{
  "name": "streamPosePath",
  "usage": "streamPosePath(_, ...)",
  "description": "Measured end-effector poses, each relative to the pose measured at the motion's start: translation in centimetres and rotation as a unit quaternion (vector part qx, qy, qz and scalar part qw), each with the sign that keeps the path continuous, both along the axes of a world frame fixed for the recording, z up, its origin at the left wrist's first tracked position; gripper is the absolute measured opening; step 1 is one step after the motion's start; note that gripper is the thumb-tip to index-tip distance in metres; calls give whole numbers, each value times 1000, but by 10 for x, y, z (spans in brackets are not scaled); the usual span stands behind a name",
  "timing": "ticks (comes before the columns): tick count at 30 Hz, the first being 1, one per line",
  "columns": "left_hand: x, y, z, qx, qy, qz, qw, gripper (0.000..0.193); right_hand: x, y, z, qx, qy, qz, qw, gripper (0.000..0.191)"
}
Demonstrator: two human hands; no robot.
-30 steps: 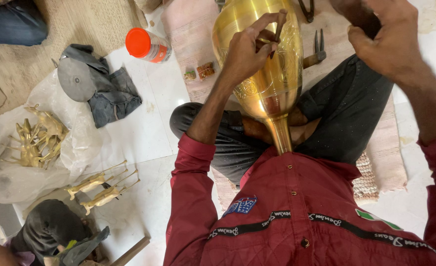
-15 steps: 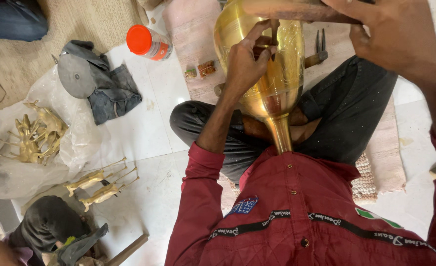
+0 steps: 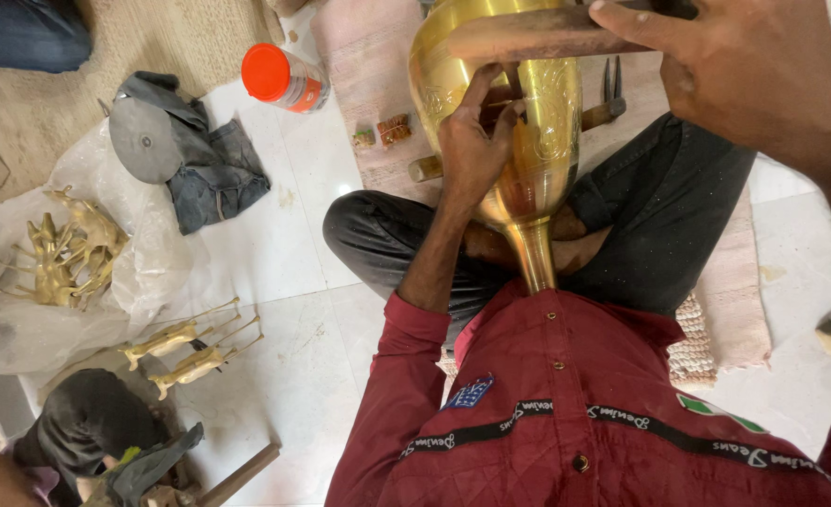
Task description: The person sits cross-legged on the floor with a large brass vase held between their legs and engraves decorative patterns into its surface. They hold a small chisel against the metal and strike it with a wooden mallet, repositioning the chisel repeatedly to work different spots on the vase.
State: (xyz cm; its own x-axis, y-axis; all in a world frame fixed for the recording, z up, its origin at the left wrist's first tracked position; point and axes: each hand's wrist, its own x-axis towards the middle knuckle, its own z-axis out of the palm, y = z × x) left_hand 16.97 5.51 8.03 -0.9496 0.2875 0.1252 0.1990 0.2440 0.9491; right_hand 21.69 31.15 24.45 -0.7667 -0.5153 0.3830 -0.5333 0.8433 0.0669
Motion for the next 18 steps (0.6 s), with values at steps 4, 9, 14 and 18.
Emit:
streamPosePath(4,7,0,2,10,-35,7,999,55,1,-8,2,-66,-32,-38,997,52)
streamPosePath(9,9,2,5,30,-15,19,999,53,7,-2,0,-40,12,-5,999,54)
streamPosePath(14,7,2,9,19,-20,12,1000,55,9,0,-4,-61,6,-14,998,57)
streamPosePath(18,2,2,10,-43,1,13,999,51,5,-4,1,-4,15,0,1000,57)
